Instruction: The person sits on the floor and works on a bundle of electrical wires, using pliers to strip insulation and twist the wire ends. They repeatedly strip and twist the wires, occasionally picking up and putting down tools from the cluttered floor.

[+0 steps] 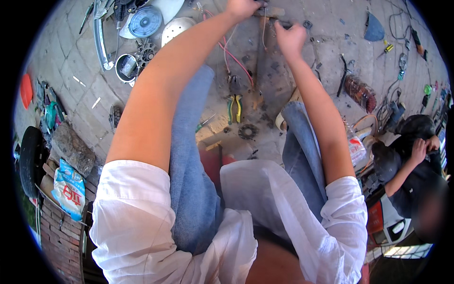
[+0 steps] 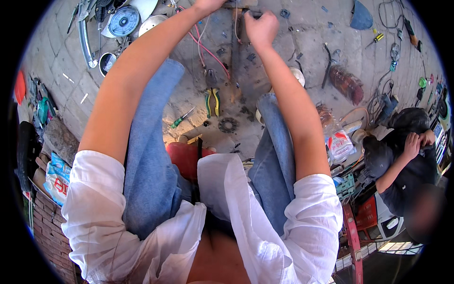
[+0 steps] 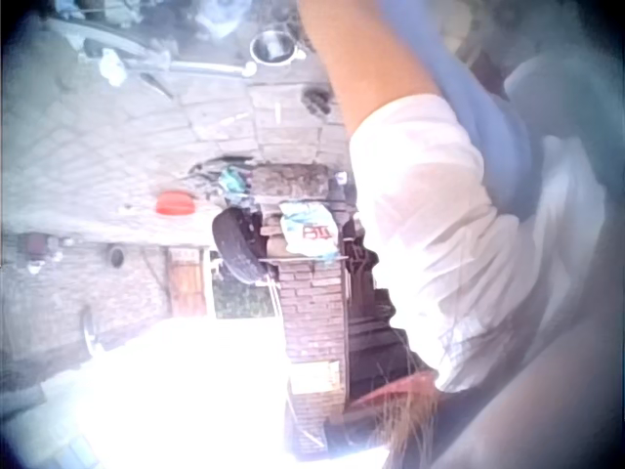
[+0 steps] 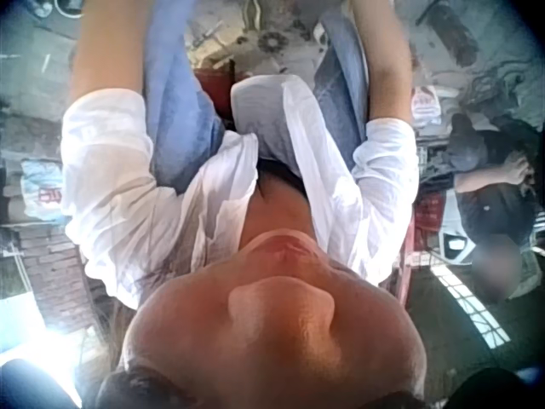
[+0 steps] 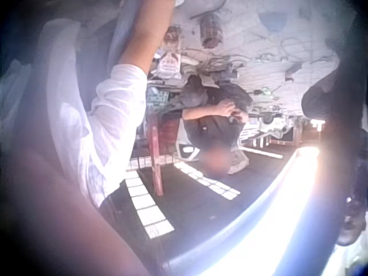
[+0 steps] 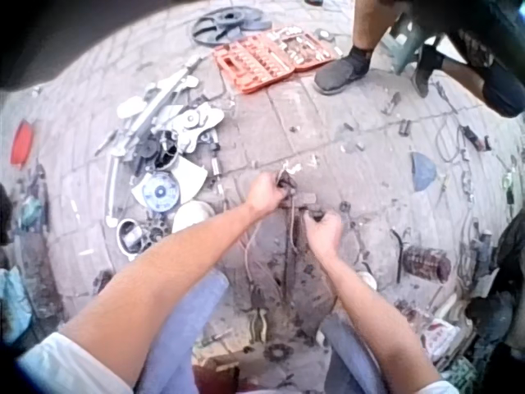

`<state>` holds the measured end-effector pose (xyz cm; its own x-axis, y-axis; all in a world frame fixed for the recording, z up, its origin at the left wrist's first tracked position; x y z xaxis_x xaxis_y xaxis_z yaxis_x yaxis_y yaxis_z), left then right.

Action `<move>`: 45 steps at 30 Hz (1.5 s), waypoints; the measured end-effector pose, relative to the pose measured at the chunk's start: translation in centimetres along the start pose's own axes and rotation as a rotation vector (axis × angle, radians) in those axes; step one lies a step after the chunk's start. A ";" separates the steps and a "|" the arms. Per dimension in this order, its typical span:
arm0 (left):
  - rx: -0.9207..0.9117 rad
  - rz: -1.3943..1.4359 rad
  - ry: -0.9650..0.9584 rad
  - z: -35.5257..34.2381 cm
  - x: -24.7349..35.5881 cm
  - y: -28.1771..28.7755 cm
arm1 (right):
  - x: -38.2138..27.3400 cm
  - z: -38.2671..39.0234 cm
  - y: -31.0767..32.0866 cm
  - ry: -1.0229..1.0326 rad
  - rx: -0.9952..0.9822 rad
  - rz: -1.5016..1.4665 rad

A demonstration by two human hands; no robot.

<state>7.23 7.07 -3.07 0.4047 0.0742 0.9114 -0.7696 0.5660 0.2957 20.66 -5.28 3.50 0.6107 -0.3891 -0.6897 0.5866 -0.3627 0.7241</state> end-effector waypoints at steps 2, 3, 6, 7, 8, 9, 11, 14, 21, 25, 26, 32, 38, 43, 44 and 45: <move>-0.020 0.079 0.039 0.3 0.1 -0.2 | 0.0 -0.5 0.2 -0.001 0.004 -0.057; -0.016 0.086 0.061 0.5 0.4 -0.1 | 0.0 -0.7 0.2 -0.001 0.008 -0.087; -0.007 0.124 0.108 0.7 0.6 -0.2 | 0.3 -0.8 -1.8 0.063 -0.026 -0.203; -0.006 0.146 0.112 0.7 0.8 -0.3 | 1.0 -0.8 -2.2 0.035 -0.027 -0.244; -0.001 0.165 0.119 0.6 0.4 -0.3 | 1.1 -0.8 -2.6 0.007 -0.032 -0.289; 0.020 0.114 0.067 0.4 0.4 -0.1 | 1.3 -0.7 -2.9 -0.021 -0.037 -0.333; 0.061 0.014 -0.037 -0.1 0.7 0.3 | 1.1 -0.5 -3.2 -0.021 -0.076 -0.322; 0.003 -0.090 -0.018 -0.9 0.0 -0.2 | 0.0 -0.2 -2.7 0.003 -0.069 -0.272; -0.056 -0.061 -0.030 -1.9 -1.5 -0.8 | -3.5 -0.7 -1.8 0.142 -0.056 -0.153; -0.063 -0.076 -0.038 -2.0 -1.5 -0.7 | -3.8 -1.0 -1.8 0.221 -0.032 -0.065; -0.062 -0.079 -0.040 -2.0 -1.3 -0.7 | -3.6 -1.1 -2.0 0.232 -0.031 -0.013; -0.036 -0.070 -0.082 -1.8 -0.6 -0.4 | -3.5 -1.4 -2.3 0.266 0.018 0.084; -0.041 -0.039 -0.025 -1.7 -1.0 -0.6 | -3.4 -1.7 -2.6 0.243 -0.019 0.102; 0.040 -0.060 -0.132 -1.2 0.2 0.0 | -3.1 -1.6 -2.8 0.096 -0.121 0.126; 0.055 -0.029 -0.149 -1.1 0.5 0.2 | -3.5 -1.9 -2.7 0.075 -0.140 0.127; 0.060 -0.048 -0.145 -1.0 0.6 0.1 | -3.6 -2.0 -2.8 0.053 -0.159 0.128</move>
<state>7.88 8.03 -2.82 0.3702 -0.0734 0.9261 -0.7809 0.5153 0.3530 17.92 -1.21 3.94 0.7102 -0.3770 -0.5946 0.5766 -0.1731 0.7985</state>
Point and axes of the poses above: each hand's wrist, its own z-axis away from the middle knuckle, its own y-axis out of the back of the hand, x = y × z, the point moved 10 cm from there along -z, towards the middle knuckle, and after that the axes turned 4 degrees about -z, right-handed, at the moved point
